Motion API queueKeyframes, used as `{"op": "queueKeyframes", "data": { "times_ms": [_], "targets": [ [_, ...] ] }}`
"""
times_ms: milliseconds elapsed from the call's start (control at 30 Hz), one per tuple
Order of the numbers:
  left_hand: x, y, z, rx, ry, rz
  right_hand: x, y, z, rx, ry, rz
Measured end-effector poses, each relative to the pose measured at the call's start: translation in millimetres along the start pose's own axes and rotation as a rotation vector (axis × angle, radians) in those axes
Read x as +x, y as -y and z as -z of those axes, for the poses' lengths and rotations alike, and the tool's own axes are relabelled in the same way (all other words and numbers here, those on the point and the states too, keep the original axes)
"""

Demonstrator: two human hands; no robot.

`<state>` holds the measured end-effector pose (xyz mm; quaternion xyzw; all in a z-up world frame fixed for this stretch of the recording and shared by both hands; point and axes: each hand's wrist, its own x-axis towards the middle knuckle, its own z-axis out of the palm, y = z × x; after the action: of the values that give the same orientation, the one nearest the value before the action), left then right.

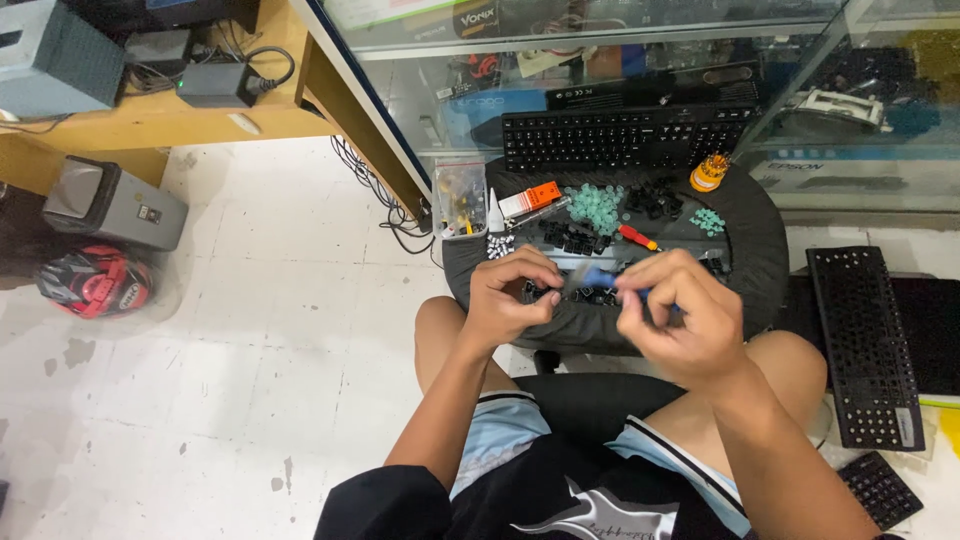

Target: Cleaning individual mechanical keyboard switches using a small blue brush on a repair bench.

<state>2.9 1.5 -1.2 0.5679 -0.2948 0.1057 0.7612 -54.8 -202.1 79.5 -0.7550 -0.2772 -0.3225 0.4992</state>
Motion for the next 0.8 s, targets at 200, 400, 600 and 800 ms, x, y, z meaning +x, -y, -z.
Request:
{"op": "queueKeyframes", "data": {
  "times_ms": [200,400,600,800],
  "targets": [
    [1.8,-5.4,-1.5,-0.003,0.001,-0.003,-6.4,10.2,-4.7,0.236,0.097,-0.09],
    [1.1,-1.1,-0.1,-0.009,-0.016,-0.019,-2.1,0.0,-1.8,-0.019,-0.046,0.0],
    [1.7,-2.5,-0.1,-0.005,0.005,-0.032,2.1,10.3,-2.6,0.176,0.057,-0.045],
    [0.0,-2.3,0.4,-0.01,0.0,-0.03,-3.2,4.3,0.6,0.065,-0.032,-0.025]
  ]
}}
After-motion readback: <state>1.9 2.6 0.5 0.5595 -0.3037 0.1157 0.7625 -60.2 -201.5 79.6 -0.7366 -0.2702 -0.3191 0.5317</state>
